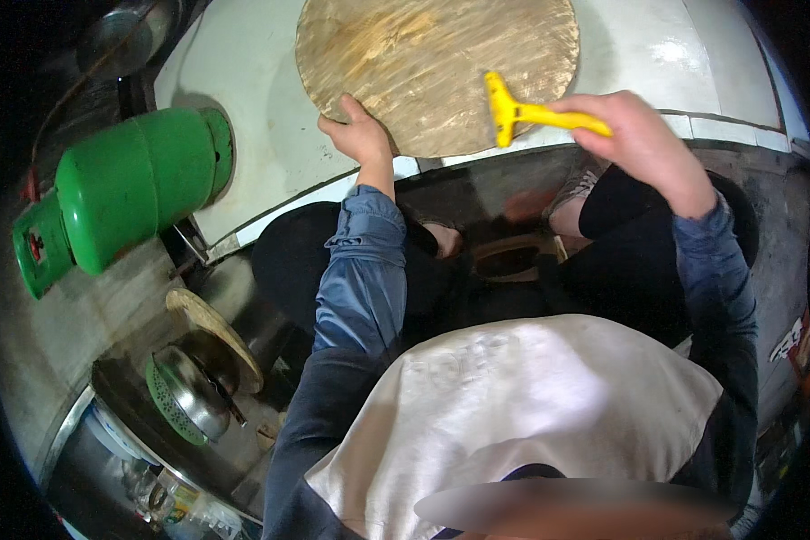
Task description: The person scrapes a round wooden cutting board with a yellow scraper while seated on the floor. They rotate the board to cover different areas and then place it on a metal surface.
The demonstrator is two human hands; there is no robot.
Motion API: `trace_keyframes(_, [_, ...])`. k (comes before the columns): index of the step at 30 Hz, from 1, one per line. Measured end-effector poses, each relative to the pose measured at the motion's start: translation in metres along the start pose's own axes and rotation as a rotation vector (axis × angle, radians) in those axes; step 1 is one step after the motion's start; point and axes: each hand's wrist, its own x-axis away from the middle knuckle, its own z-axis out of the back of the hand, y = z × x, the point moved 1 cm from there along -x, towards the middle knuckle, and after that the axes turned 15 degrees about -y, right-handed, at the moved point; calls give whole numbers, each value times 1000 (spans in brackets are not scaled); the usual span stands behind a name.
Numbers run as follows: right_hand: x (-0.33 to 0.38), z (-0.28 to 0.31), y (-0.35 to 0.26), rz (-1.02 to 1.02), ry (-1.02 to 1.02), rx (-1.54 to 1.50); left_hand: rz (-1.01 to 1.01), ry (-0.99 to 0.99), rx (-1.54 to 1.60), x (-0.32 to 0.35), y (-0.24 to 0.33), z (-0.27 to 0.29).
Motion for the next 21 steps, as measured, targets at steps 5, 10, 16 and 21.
trace_keyframes(5, [3,-4,2,-16,-19,-81,-23,-101,-53,-3,10,3])
trace_keyframes(10, [-2,-14,-13,-2,-72,-83,-49,-99,-26,-10,0,3])
trace_keyframes(16, [-2,-13,-12,-2,-72,-48,-42,-116,-43,-3,9,-1])
trace_keyframes(21, [-8,-11,-18,19,-72,6,-44,-112,-3,-8,5,2])
